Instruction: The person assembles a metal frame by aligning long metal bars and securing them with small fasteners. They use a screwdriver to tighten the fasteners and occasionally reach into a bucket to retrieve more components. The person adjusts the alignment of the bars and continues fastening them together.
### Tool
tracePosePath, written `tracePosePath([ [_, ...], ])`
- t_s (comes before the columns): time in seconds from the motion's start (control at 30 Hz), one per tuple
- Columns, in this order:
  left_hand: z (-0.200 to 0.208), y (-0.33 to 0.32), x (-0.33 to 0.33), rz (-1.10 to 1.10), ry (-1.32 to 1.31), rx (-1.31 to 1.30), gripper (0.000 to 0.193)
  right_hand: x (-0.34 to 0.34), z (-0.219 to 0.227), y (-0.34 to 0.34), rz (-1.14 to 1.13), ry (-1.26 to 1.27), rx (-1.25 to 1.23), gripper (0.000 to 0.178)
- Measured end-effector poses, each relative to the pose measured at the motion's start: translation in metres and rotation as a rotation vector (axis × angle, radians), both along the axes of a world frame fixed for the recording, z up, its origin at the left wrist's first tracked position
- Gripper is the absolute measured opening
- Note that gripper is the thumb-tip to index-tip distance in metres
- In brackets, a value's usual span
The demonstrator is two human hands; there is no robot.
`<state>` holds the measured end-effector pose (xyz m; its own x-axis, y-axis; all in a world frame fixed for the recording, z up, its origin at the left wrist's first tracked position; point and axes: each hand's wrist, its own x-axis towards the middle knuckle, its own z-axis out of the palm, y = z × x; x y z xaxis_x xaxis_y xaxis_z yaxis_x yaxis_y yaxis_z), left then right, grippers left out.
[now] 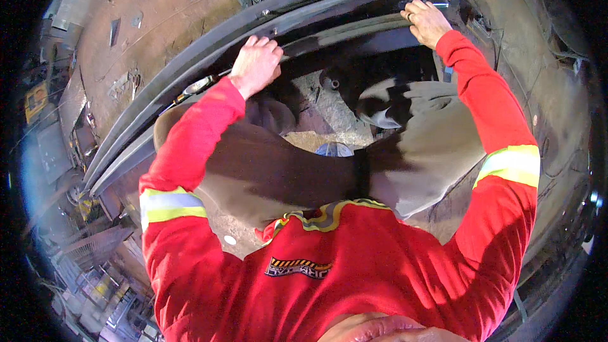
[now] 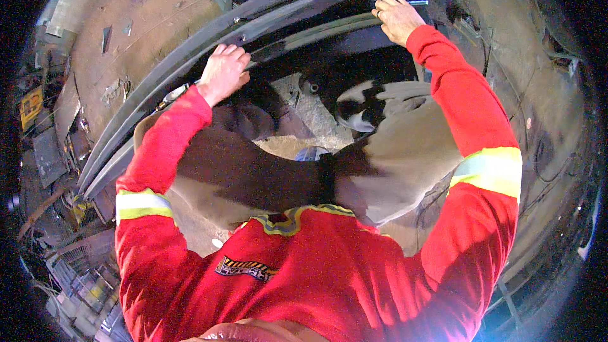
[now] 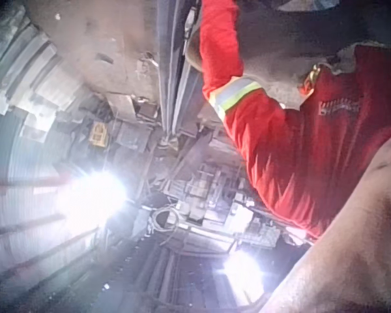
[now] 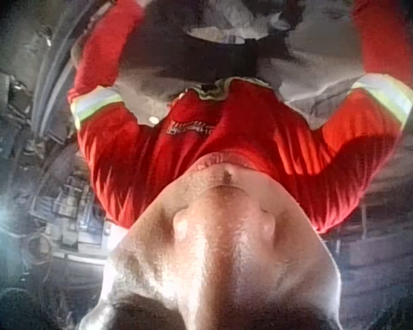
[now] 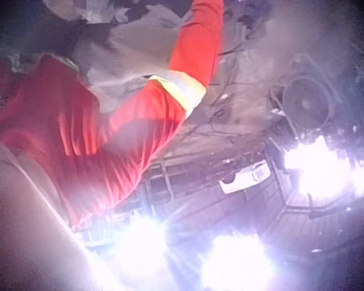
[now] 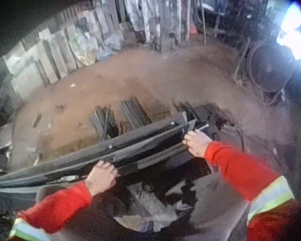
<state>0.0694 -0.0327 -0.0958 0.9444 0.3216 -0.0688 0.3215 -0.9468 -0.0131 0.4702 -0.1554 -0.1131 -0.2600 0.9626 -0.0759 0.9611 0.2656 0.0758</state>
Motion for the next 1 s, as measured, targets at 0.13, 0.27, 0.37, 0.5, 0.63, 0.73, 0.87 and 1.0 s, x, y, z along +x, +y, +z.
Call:
tracePosePath([
  [0.13,0.020,-0.016,-0.005,0.258,-0.073,0.120,0.079,-0.012,0.009,-0.009,-0.093,-0.068,0.096,0.053],
  [0.27,0.016,-0.009,-0.005,0.341,-0.043,0.106,0.109,-0.025,0.027,0.002,-0.112,-0.043,0.152,0.066],
  [0.37,0.016,0.007,-0.001,0.360,-0.023,-0.027,0.115,-0.018,0.028,0.013,-0.094,0.018,0.095,0.046],
  [0.5,0.016,0.017,-0.001,0.328,-0.005,-0.154,0.113,-0.014,0.030,0.009,-0.102,0.108,0.034,0.028],
  [0.63,0.017,0.024,-0.002,0.297,0.014,-0.191,0.113,-0.012,0.031,0.013,-0.066,0.077,-0.004,0.026],
  [0.73,0.013,0.029,-0.001,0.264,0.000,-0.196,0.113,-0.010,0.028,0.011,-0.063,0.061,-0.015,0.024],
  [0.87,0.013,0.032,0.000,0.258,0.028,-0.196,0.113,-0.009,0.029,0.012,-0.072,0.023,-0.029,0.023],
  [1.0,0.017,0.035,-0.001,0.255,0.010,-0.219,0.113,-0.015,0.042,0.019,-0.090,-0.077,-0.092,0.035],
])
